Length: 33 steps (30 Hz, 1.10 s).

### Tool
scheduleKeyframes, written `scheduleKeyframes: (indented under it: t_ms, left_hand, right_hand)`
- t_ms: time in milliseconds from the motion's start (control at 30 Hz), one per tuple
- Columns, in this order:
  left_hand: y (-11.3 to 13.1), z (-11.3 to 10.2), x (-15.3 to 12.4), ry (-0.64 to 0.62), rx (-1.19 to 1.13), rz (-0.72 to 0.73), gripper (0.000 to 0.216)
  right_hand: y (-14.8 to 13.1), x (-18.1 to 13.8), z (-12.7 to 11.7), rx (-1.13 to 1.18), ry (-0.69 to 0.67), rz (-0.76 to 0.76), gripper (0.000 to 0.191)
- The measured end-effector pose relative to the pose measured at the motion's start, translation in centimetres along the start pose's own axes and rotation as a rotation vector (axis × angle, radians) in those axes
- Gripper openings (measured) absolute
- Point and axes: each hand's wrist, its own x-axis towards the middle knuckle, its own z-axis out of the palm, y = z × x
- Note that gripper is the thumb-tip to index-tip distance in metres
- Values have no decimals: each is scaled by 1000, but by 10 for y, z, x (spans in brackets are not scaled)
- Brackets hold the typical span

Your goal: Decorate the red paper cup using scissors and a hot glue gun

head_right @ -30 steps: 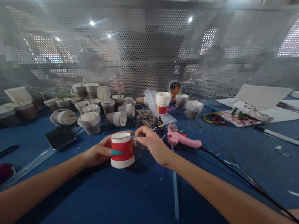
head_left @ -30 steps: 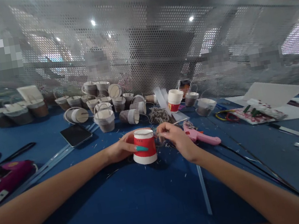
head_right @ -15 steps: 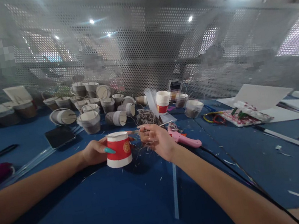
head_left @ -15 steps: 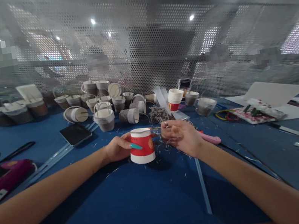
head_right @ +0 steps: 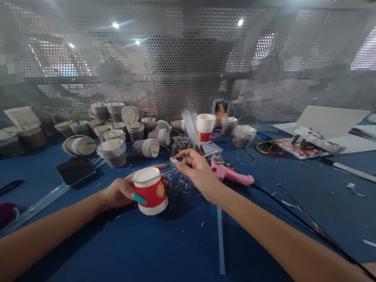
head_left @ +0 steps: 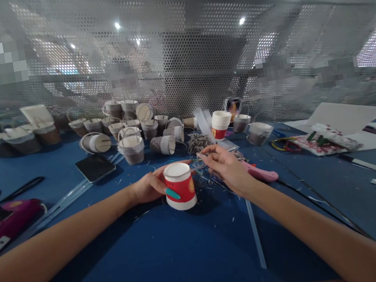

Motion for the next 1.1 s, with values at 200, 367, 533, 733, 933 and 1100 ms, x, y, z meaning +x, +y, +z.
scheduleKeyframes:
  t_ms: [200, 367, 533, 733, 933, 1100]
  left_hand:
    - [4, 4, 0, -2, 9, -16, 79]
    - [7, 4, 0, -22, -55, -4, 75]
    - [6, 0, 0, -23, -112, 31, 62]
    - [7, -2, -2, -56, -182, 19, 63]
    - [6, -6, -3, -36, -230, -22, 63]
    - [6, -3, -2, -34, -223, -12, 58]
  right_hand:
    - [7, 6, -6, -203, 72, -95, 26]
    - [13, 12, -19, -522, 237, -183, 21]
    - [7, 1, -13, -767, 487, -531, 17]
    - [4, -5, -8, -822, 646, -678, 23]
    - [8, 2, -18, -670, 587, -611, 24]
    - [-1, -27, 6, -480, 139, -723, 27]
